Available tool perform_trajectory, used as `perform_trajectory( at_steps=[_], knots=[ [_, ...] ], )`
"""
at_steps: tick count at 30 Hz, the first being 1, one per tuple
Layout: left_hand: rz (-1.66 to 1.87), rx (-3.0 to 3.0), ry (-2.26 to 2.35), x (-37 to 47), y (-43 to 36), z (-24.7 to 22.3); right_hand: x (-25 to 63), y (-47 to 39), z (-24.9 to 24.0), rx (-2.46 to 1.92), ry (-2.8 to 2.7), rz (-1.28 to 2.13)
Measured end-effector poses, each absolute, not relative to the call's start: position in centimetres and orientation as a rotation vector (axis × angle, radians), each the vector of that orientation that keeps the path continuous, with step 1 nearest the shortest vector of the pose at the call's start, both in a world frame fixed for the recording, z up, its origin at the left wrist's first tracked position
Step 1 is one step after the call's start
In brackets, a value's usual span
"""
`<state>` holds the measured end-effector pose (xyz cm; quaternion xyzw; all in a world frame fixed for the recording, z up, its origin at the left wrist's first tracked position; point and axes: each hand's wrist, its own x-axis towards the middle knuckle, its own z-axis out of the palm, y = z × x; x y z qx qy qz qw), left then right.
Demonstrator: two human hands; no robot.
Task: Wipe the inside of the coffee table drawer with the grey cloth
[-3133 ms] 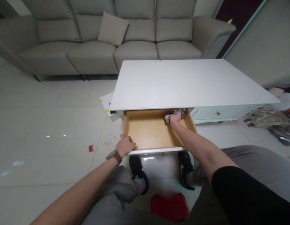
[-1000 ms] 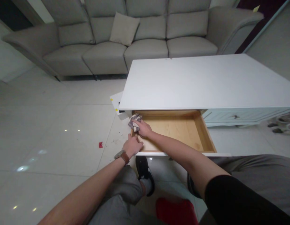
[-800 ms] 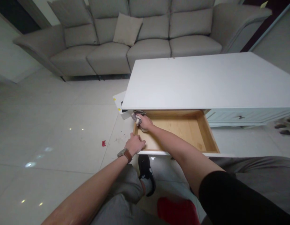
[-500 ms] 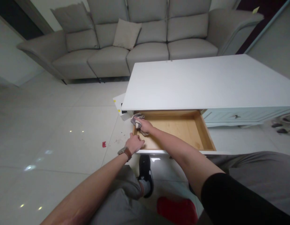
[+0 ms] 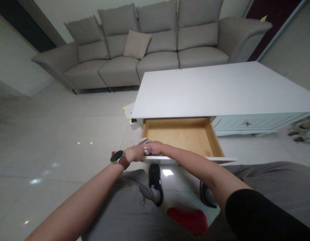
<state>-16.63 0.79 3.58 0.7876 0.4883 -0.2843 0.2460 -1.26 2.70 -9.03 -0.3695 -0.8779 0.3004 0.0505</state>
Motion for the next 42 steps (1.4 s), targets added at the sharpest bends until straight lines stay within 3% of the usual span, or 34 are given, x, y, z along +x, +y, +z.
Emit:
perform_trajectory(
  at_steps=[8,22,29,34,39,42],
  knots=[
    [-0.99,2.225,1.55,-15.7,1.7,4.4,-1.6,2.5,-7.8,-0.92,-2.799,0.908],
    [-1.099,2.3,1.394,-15.0,1.4,4.3,-1.2,2.0,-9.1,-1.13,-2.826,0.666],
    [-1.087,2.34,1.34,-14.8,1.5,3.9,-1.2,2.9,-8.7,-1.304,-2.78,0.628],
    [-1.114,2.347,1.337,-14.8,1.4,3.7,-1.1,5.3,-8.0,-1.667,-2.577,0.583],
    [-1.121,2.36,1.338,-14.7,1.3,3.8,0.7,7.7,-6.9,-1.986,-2.399,0.303],
    [-1.101,2.353,1.349,-14.5,1.2,3.9,3.6,7.7,-7.4,-1.83,-2.573,0.15]
  ],
)
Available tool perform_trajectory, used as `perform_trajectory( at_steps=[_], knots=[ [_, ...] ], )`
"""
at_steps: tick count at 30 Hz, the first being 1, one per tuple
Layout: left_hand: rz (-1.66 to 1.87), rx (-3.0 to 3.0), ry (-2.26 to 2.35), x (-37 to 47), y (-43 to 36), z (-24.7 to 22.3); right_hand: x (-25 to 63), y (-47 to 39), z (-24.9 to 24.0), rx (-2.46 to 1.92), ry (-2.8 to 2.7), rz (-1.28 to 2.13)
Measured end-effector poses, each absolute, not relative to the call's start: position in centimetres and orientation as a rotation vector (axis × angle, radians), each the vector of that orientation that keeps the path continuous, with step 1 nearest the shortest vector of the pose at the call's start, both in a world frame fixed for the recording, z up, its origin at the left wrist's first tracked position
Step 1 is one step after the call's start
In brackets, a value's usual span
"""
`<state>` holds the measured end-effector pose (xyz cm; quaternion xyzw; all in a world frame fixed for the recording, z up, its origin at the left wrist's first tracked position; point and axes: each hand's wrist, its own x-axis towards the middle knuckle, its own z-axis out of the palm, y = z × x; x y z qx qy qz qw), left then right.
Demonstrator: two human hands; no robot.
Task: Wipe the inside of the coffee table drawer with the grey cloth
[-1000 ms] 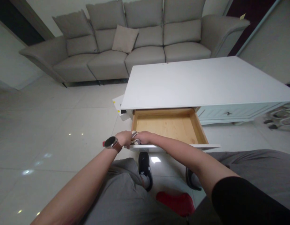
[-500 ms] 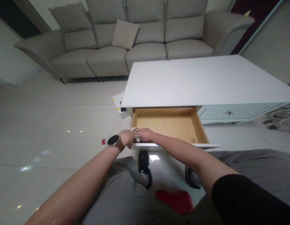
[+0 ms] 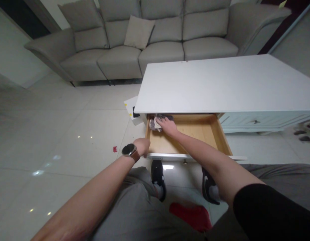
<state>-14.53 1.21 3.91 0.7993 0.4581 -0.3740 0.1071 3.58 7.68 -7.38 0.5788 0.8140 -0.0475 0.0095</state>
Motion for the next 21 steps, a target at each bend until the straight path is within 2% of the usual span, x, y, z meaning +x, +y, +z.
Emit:
perform_trajectory(
  at_steps=[4,10,16,21],
  knots=[
    [-1.118,2.336,1.347,-14.3,1.0,4.4,8.2,6.2,-10.0,1.401,2.537,-0.171],
    [-1.11,2.352,1.347,-14.1,0.8,4.4,10.0,4.9,-12.9,1.46,2.492,-0.195],
    [-1.072,2.323,1.205,-13.3,0.5,4.1,10.0,5.7,-12.1,1.406,2.489,-0.169],
    [-1.066,2.339,1.208,-13.1,0.6,4.0,15.3,5.8,-11.2,1.433,2.308,-0.053]
  ],
)
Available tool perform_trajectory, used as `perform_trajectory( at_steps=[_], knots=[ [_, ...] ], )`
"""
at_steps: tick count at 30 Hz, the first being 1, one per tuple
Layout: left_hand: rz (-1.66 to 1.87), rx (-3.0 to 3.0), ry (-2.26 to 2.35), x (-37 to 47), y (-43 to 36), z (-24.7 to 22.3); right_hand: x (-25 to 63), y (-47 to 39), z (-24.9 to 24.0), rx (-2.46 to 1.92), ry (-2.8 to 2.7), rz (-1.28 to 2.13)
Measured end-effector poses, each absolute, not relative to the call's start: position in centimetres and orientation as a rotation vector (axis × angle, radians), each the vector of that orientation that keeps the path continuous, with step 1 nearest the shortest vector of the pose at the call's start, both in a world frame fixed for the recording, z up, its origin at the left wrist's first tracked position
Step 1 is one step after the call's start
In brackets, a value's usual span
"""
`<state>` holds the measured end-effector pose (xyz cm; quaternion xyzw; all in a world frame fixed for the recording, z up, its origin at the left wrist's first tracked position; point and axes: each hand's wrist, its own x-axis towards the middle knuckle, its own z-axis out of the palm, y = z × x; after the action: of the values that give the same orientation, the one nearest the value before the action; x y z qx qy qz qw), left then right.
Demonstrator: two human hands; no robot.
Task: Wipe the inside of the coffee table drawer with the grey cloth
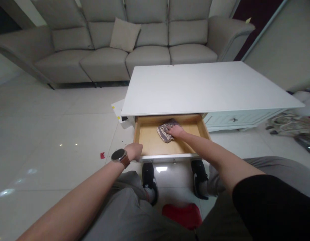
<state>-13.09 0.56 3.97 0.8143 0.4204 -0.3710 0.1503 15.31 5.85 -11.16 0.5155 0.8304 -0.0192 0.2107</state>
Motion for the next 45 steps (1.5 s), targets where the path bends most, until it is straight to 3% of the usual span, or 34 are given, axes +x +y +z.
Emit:
perform_trajectory(
  at_steps=[13,29,36,45],
  knots=[
    [-0.821,2.342,0.975,-12.6,0.6,1.8,27.4,2.5,-10.1,1.762,1.829,0.288],
    [-0.898,2.41,0.977,-12.1,0.2,2.2,23.8,-1.3,-10.4,1.593,1.817,-0.038],
    [-0.862,2.421,0.989,-11.9,-0.3,3.2,28.6,-4.2,-6.3,1.583,1.945,0.017],
    [-0.826,2.433,1.068,-12.0,-0.8,2.9,29.5,-2.6,-6.8,1.779,1.912,0.14]
  ],
)
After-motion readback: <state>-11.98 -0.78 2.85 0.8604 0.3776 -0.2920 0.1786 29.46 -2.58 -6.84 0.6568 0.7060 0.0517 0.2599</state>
